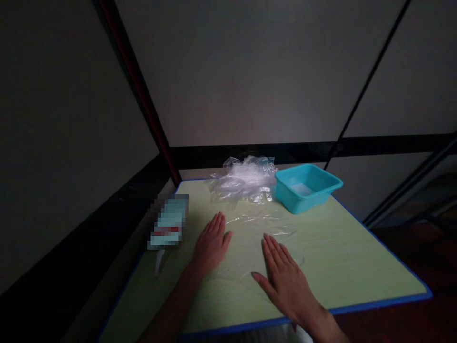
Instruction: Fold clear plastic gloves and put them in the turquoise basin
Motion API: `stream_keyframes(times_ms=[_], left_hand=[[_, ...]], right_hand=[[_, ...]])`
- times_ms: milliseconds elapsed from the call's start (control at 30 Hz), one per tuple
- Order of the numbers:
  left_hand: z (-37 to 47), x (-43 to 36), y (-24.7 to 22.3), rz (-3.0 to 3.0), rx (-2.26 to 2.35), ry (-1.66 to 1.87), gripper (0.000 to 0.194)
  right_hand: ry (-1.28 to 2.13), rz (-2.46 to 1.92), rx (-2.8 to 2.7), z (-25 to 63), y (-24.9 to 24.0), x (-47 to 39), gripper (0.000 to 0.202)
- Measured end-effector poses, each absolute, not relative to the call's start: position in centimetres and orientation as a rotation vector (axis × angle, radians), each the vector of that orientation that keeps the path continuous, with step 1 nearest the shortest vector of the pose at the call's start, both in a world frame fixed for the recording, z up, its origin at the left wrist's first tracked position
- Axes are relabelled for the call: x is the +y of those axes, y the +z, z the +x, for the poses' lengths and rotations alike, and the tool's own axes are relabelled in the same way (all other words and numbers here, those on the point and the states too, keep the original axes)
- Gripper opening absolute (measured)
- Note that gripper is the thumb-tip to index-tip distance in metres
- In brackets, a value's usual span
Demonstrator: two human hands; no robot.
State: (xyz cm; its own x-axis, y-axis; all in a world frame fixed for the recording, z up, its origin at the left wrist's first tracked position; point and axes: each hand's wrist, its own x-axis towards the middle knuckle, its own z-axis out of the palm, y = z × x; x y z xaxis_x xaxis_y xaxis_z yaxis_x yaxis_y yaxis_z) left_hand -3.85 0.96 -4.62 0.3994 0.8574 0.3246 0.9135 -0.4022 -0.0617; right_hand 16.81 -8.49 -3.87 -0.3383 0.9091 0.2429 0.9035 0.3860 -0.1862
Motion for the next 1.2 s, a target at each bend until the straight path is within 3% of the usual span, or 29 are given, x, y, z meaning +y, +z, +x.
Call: stream_keyframes(times_ms=[433,600,800,1200], left_hand=[[-3.9,1.3,-3.4,-2.528,-1.764,-0.586,0.049],[0.4,-1.6,-1.1,-2.647,-1.648,-0.527,0.049],[5.3,-5.9,-2.8,-2.733,-1.549,-0.421,0.048],[-3.9,-5.3,-4.4,-2.506,-1.51,-0.452,0.045]], right_hand=[[0.013,-1.581,-2.406,18.7,-3.8,-9.3,0.075],[0.006,-1.575,-2.4,18.7,-3.7,-9.3,0.075],[-0.041,-1.548,-2.425,18.7,-4.1,-9.2,0.065],[0.061,-1.579,-2.391,18.7,-3.7,-9.3,0.072]])
